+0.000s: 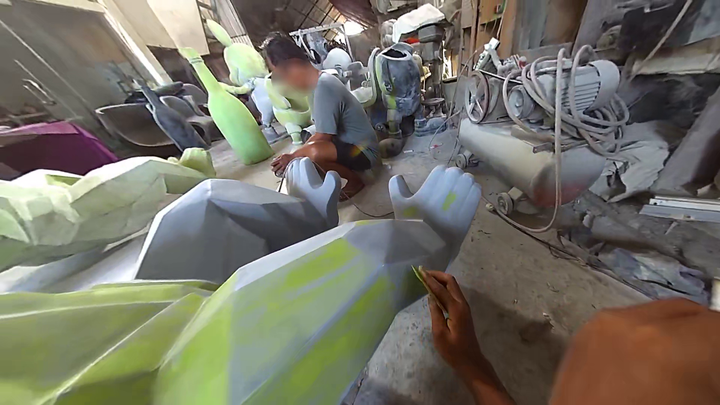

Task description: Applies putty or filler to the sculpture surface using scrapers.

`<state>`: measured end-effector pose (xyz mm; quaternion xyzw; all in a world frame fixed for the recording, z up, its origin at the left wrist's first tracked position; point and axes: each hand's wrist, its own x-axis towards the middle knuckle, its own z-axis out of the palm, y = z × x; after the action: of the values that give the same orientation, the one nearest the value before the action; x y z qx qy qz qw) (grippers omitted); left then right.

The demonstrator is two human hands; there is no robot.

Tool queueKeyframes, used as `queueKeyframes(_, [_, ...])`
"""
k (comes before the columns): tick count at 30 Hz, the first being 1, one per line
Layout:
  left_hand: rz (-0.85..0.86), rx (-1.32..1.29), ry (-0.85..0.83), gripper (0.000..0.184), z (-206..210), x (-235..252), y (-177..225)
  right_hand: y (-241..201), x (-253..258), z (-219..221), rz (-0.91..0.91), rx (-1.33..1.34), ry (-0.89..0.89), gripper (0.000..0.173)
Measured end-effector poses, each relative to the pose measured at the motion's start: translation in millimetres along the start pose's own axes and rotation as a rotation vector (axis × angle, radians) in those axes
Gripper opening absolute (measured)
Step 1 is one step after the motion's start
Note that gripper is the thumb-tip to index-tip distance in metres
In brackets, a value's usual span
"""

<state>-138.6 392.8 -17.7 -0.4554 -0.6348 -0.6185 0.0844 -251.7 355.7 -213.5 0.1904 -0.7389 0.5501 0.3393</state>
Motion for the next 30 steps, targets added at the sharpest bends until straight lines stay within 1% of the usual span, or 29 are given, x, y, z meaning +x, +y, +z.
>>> queueKeyframes(1, [-0.011,0.009,0.042,0.008,-16,3,0,-3,2,2,-0.029,-0.010,0.013,0.048])
queueKeyframes(2, [-0.026,0.019,0.091,0.008,-33,5,-2,-13,4,3,-0.020,-0.025,0.023,0.046])
queueKeyframes(3, [-0.053,0.050,0.140,0.009,-50,4,-4,-30,8,4,0.045,-0.045,0.015,0.044])
queueKeyframes(4, [-0.095,0.097,0.183,0.010,-69,3,-4,-47,12,4,0.150,-0.066,-0.019,0.042])
queueKeyframes(5, [-0.136,0.142,0.217,0.010,-88,2,-4,-49,11,9,0.203,-0.126,-0.048,0.038])
queueKeyframes(6, [-0.163,0.182,0.243,0.011,-110,3,-5,-32,4,22,0.134,-0.232,0.000,0.035])
queueKeyframes(7, [-0.179,0.228,0.277,0.011,-134,5,-6,-15,-3,36,0.001,-0.320,0.071,0.040])
queueKeyframes(8, [-0.215,0.274,0.327,0.013,-159,11,-9,1,-10,46,-0.074,-0.406,0.094,0.050])
queueKeyframes(9, [-0.247,0.303,0.392,0.014,-184,19,-16,9,-16,51,-0.077,-0.460,0.074,0.060])
queueKeyframes(11, [-0.261,0.361,0.502,0.016,-233,40,-42,18,-26,49,-0.060,-0.515,0.030,0.071])
queueKeyframes(12, [-0.271,0.370,0.536,0.015,-251,48,-56,23,-34,45,-0.062,-0.517,0.005,0.071])
queueKeyframes(14, [-0.288,0.372,0.544,0.016,-276,57,-82,38,-49,32,-0.102,-0.479,-0.023,0.067])
queueKeyframes(16, [-0.314,0.379,0.505,0.016,-284,61,-102,47,-52,15,-0.154,-0.420,-0.038,0.059])
queueKeyframes(19, [-0.338,0.412,0.408,0.016,-276,63,-121,31,-20,-6,-0.196,-0.319,-0.040,0.056])
queueKeyframes(21, [-0.329,0.413,0.326,0.014,-269,57,-134,15,4,-6,-0.219,-0.270,-0.076,0.058])
queueKeyframes(23, [-0.331,0.405,0.259,0.012,-266,49,-145,9,13,3,-0.245,-0.266,-0.123,0.064])
queueKeyframes(25, [-0.358,0.365,0.253,0.013,-267,49,-147,14,7,12,-0.286,-0.304,-0.136,0.068])
queueKeyframes(27, [-0.394,0.301,0.293,0.014,-270,49,-147,21,-2,13,-0.326,-0.325,-0.145,0.070])
queueKeyframes(30, [-0.410,0.243,0.306,0.015,-268,48,-146,22,-3,4,-0.363,-0.307,-0.173,0.067])
